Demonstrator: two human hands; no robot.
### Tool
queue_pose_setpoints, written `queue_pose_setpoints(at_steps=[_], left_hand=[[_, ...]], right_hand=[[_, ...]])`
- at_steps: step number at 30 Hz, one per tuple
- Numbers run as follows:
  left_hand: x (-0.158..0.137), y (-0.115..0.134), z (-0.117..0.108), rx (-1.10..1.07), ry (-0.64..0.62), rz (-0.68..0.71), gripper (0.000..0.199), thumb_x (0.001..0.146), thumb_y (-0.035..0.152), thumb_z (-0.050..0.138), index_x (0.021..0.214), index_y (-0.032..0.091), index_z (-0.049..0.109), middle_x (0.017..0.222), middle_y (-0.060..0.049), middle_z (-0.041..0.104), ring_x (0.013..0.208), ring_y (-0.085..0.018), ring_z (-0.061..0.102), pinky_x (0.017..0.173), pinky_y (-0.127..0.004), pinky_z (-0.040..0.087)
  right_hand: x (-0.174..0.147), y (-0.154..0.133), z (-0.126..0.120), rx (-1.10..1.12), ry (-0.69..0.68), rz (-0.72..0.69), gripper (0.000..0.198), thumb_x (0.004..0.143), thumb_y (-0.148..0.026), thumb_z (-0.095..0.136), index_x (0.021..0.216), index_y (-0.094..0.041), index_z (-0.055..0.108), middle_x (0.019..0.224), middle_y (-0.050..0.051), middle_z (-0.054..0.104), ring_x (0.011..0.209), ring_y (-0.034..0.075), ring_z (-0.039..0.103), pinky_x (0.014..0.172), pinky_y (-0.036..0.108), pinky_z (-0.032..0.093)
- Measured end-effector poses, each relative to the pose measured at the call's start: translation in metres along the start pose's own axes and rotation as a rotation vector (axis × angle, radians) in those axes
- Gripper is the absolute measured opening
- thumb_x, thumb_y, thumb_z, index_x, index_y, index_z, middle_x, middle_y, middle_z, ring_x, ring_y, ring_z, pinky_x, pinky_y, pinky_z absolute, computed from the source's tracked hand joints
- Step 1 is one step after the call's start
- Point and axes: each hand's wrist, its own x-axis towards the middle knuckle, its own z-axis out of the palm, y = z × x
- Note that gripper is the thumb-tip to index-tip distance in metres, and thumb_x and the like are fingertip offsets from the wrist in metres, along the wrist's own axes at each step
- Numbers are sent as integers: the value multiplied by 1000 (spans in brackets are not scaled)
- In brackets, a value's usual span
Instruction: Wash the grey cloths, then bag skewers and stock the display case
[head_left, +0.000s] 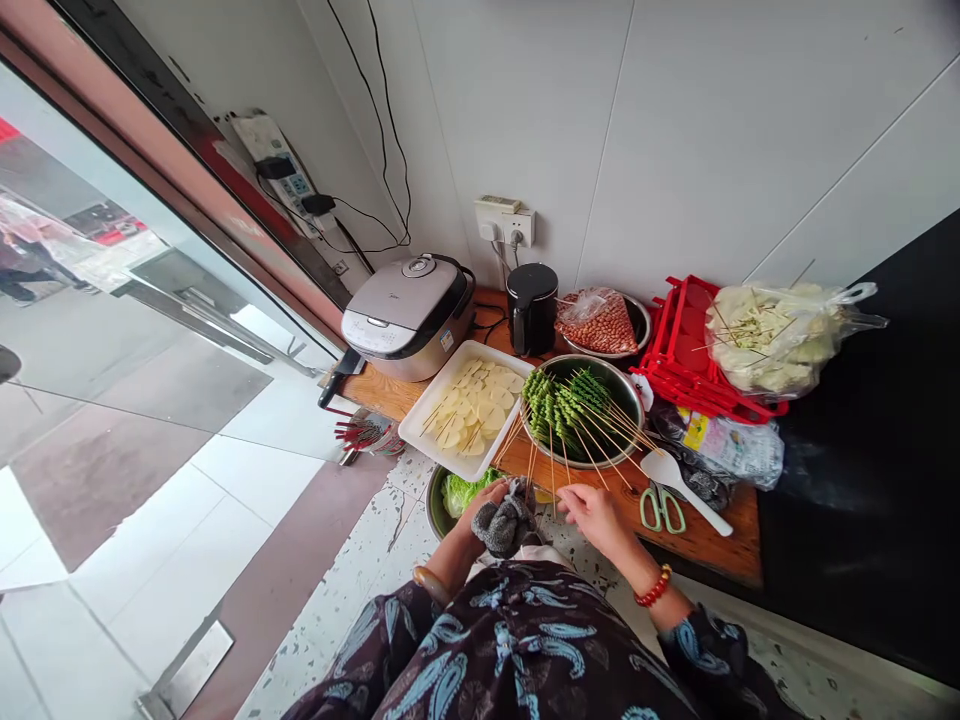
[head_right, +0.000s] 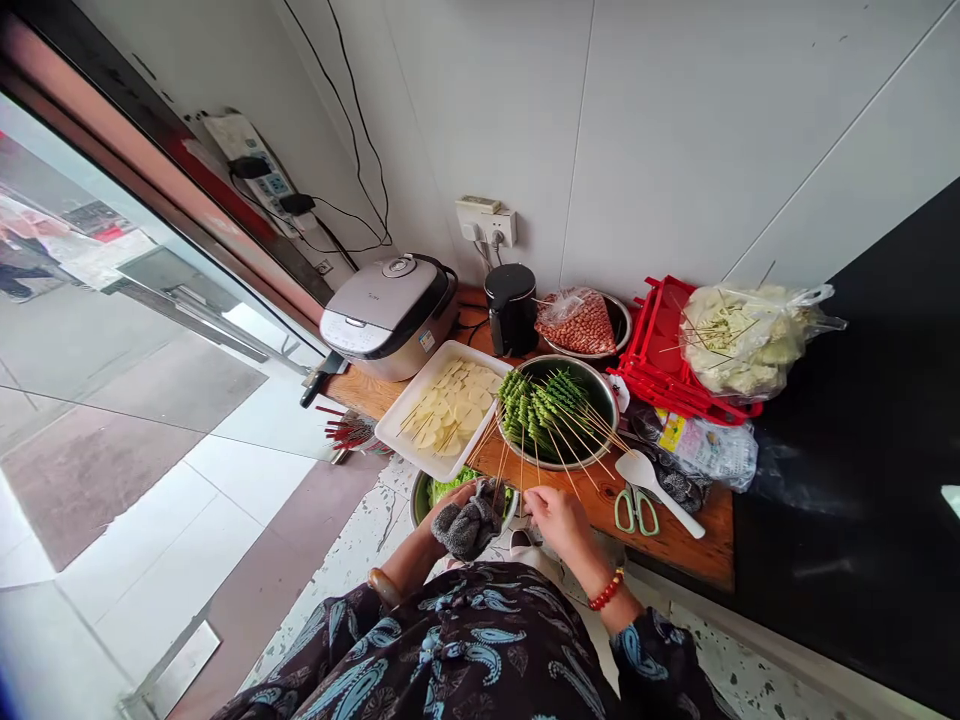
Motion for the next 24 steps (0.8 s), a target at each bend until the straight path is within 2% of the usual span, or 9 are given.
queue_pose_setpoints(at_steps=[2,5,8,11,15,20,24], left_hand=[[2,-1,3,-47,14,-40,36,80,47,61,100,17,70,102,-11,71,97,-26,64,95,-39,46],[4,-3,7,-88,33,-58,33,77,43,65,97,17,70,99,-10,71,95,-25,64,95,-38,45],[4,-5,10,-107,43,-65,29,78,42,65,93,17,69,93,-8,71,89,-23,64,91,-36,46],[2,-6,10,-107,46,-53,28,80,42,64,91,17,68,90,-6,70,87,-23,63,87,-34,47],[0,-7,9,-139,49,-40,31,79,45,65,92,17,66,88,-6,69,84,-22,63,86,-35,47],[-1,-6,9,-130,45,-35,31,78,46,65,90,18,67,89,-6,69,87,-23,64,88,-37,46],[0,-3,12,-60,40,-7,30,79,47,62,86,19,68,90,-7,70,89,-24,63,89,-37,47]], right_hand=[[0,-6,-27,-119,136,-114,36,95,-49,44,94,-24,70,82,6,74,68,20,69,66,30,51],[18,-12,-63,-378,358,-304,35,99,-40,39,109,-20,66,106,11,71,95,24,67,86,34,49],[43,-6,-79,-687,336,-317,32,98,-31,41,113,-15,64,111,16,67,106,27,62,95,38,45],[57,5,-71,-880,215,-178,28,97,-29,46,114,-14,63,105,16,69,99,26,64,86,35,47],[61,13,-45,-886,84,-50,27,98,-34,47,112,-15,62,96,14,72,90,25,68,73,30,46],[61,11,-26,-745,123,-14,33,96,-38,51,118,-14,56,90,12,73,93,24,68,74,29,46],[62,5,-13,-771,103,-32,32,92,-36,59,114,-13,56,97,14,71,95,25,67,78,29,46]])
